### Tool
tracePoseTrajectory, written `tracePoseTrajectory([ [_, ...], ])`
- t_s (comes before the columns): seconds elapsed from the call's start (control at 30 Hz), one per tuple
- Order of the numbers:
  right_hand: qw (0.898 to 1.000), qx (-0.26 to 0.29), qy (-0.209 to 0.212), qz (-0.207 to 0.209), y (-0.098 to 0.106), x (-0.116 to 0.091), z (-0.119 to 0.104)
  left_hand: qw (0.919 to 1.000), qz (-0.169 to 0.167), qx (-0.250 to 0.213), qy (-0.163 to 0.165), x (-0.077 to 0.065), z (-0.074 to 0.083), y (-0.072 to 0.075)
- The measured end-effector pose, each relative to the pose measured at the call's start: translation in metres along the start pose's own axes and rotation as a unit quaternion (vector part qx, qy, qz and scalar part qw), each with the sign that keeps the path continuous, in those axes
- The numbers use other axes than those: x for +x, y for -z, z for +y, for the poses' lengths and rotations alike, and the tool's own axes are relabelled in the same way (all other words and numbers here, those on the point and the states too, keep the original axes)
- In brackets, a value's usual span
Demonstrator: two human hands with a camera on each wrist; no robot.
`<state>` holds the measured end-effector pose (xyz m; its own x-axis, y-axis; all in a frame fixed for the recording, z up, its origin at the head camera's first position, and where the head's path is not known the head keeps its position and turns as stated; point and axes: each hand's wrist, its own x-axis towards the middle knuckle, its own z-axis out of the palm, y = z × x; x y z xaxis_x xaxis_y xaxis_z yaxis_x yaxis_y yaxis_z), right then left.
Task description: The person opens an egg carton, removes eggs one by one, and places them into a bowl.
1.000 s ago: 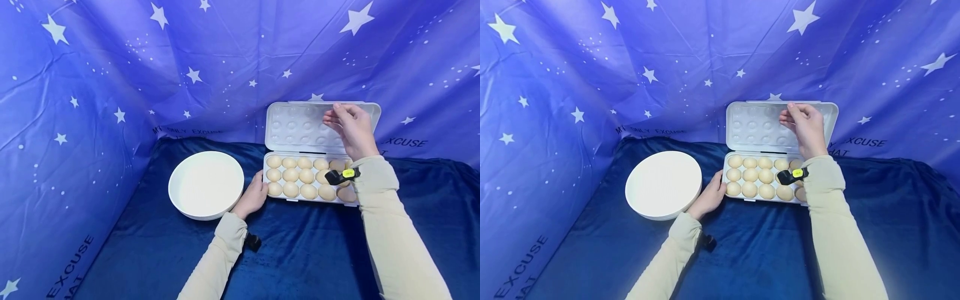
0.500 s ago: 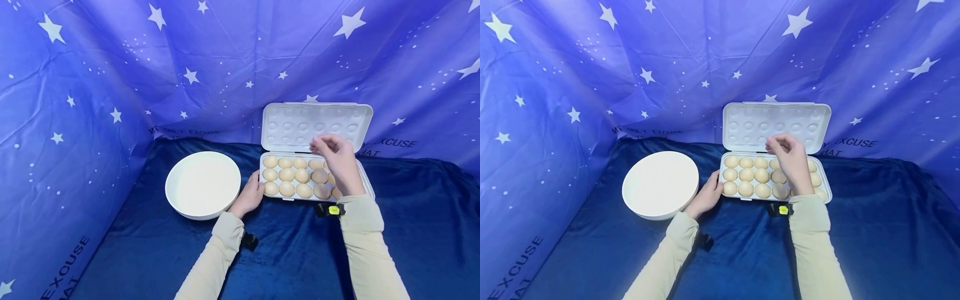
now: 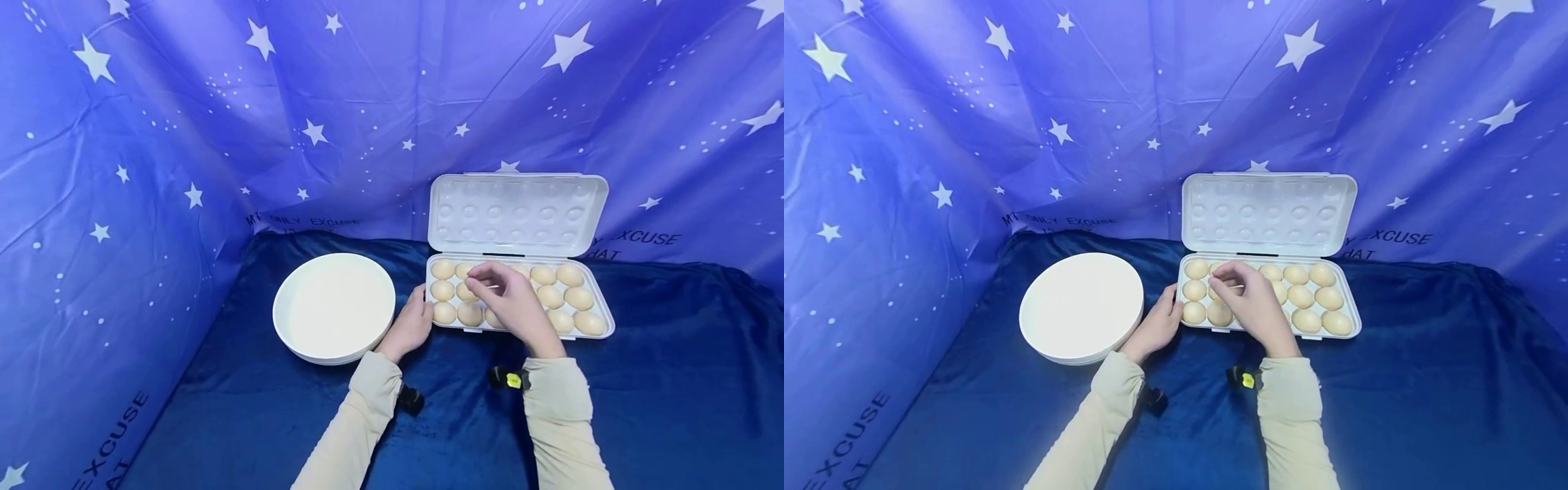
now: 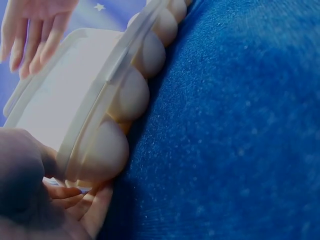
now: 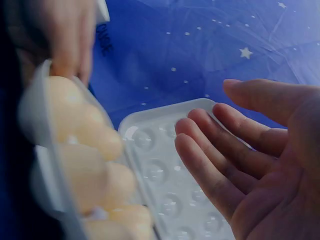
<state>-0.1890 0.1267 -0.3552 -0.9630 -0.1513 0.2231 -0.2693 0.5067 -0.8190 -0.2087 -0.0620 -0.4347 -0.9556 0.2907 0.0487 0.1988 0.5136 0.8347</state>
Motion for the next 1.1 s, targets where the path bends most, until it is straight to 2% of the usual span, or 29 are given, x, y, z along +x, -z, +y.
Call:
tracePoseTrajectory([
  [0.17,1.000,-0.008,0.008,0.014,-0.011,-0.004,0.006,0.9988,0.033,0.034,0.011,0.000,0.004,-0.002],
  [0.3,1.000,0.002,0.017,0.002,-0.016,-0.002,0.006,0.9956,0.057,0.073,0.013,-0.002,0.014,0.000],
  [0.43,1.000,0.000,0.022,-0.011,-0.021,-0.001,0.006,0.9915,0.071,0.109,0.005,-0.007,0.030,0.007],
  [0.53,1.000,0.001,0.024,-0.015,-0.025,-0.001,0.007,0.9905,0.078,0.113,-0.007,-0.011,0.041,0.016],
  [0.7,0.999,0.007,0.033,-0.040,-0.030,-0.001,0.007,0.9912,0.095,0.087,-0.030,-0.021,0.057,0.034],
  [0.8,0.998,0.004,0.038,-0.055,-0.035,0.000,0.007,0.9905,0.114,0.063,-0.043,-0.026,0.059,0.048],
  [0.97,0.996,0.001,0.041,-0.076,-0.039,0.001,0.008,0.9857,0.150,0.051,-0.057,-0.033,0.052,0.080],
  [1.1,0.995,0.003,0.041,-0.093,-0.041,0.002,0.009,0.9805,0.174,0.073,-0.053,-0.043,0.039,0.109],
])
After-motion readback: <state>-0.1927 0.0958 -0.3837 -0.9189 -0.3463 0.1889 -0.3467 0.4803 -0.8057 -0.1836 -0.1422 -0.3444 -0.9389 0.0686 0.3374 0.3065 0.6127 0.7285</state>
